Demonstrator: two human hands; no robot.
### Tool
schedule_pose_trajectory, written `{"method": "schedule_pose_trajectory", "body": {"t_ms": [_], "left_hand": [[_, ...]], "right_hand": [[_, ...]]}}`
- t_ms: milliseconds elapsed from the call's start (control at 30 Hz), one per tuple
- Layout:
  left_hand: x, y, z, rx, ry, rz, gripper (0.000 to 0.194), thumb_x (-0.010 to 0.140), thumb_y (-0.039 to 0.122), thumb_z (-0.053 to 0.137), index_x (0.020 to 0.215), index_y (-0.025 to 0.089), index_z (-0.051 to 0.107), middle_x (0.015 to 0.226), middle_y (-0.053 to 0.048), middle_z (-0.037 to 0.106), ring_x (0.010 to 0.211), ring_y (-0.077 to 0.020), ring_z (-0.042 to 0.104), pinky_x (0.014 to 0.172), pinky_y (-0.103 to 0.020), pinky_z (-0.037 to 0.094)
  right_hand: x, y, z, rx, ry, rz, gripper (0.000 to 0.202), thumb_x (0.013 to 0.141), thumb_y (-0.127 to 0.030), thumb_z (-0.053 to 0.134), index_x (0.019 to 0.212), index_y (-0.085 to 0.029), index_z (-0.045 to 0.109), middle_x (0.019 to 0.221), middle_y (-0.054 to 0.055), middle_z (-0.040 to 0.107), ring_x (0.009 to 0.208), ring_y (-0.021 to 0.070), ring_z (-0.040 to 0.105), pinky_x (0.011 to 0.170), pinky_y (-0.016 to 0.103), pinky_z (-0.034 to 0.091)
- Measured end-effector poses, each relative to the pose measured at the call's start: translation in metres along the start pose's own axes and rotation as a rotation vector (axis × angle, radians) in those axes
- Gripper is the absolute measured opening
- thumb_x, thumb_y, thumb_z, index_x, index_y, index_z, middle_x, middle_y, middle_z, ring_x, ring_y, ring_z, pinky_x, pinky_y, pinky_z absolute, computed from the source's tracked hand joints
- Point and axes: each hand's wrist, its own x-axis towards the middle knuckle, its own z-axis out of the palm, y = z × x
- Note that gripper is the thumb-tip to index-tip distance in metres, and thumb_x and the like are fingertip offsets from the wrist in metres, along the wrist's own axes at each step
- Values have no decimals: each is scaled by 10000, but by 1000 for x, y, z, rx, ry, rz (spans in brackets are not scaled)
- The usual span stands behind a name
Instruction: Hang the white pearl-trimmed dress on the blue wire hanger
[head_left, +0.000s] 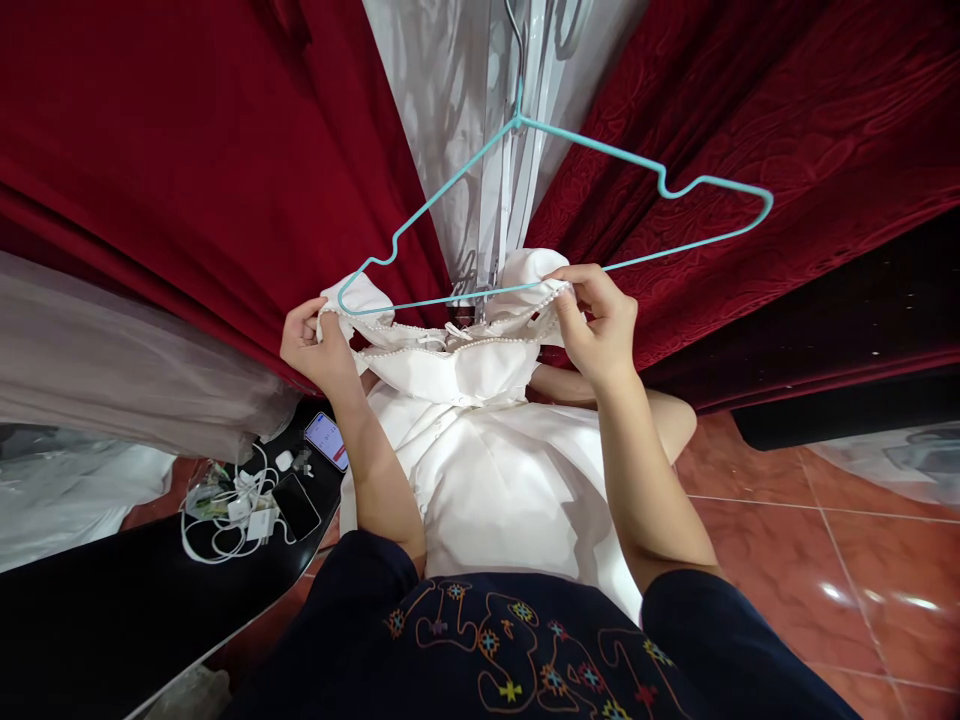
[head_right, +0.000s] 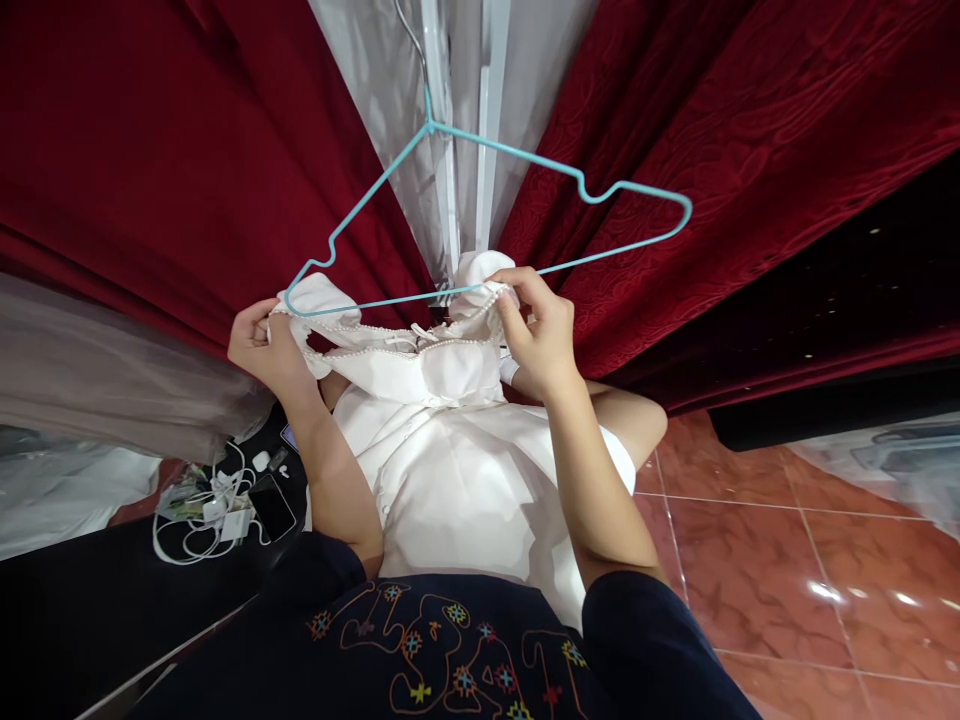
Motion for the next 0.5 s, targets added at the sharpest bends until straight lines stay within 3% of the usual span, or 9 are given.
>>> {"method": "schedule_pose_trajectory", "body": {"t_ms": [200,333,433,500], "left_hand": [[9,27,22,3,-80,39,126,782,117,672,817,189,769,600,51,485,534,-104,365,573,-307,303],[14,50,37,5,-97,90,218,730,33,652,763,218,763,565,56,373,532,-101,299,539,-291,234],[20,61,43,21,-102,168,286,731,-35,654,768,228,760,577,55,361,550,-100,287,544,-289,227],[22,64,45,30,-166,182,287,756,-48,679,810,219,768,606,55,416,562,-100,316,553,-297,253]], "right_hand": [[0,-1,-7,-9,-17,4,275,1041,-444,573,1091,-231,740,859,-6,694,681,81,548,648,241,429],[-3,-3,-1,21,-22,22,272,1039,-456,579,1078,-232,728,905,0,719,738,93,610,686,252,458],[-6,-6,4,39,-22,29,272,1035,-465,587,1073,-236,728,935,3,737,762,99,638,694,256,470],[-7,-6,7,49,-22,35,274,1032,-470,592,1074,-236,727,944,4,741,760,100,637,692,259,469]]}}
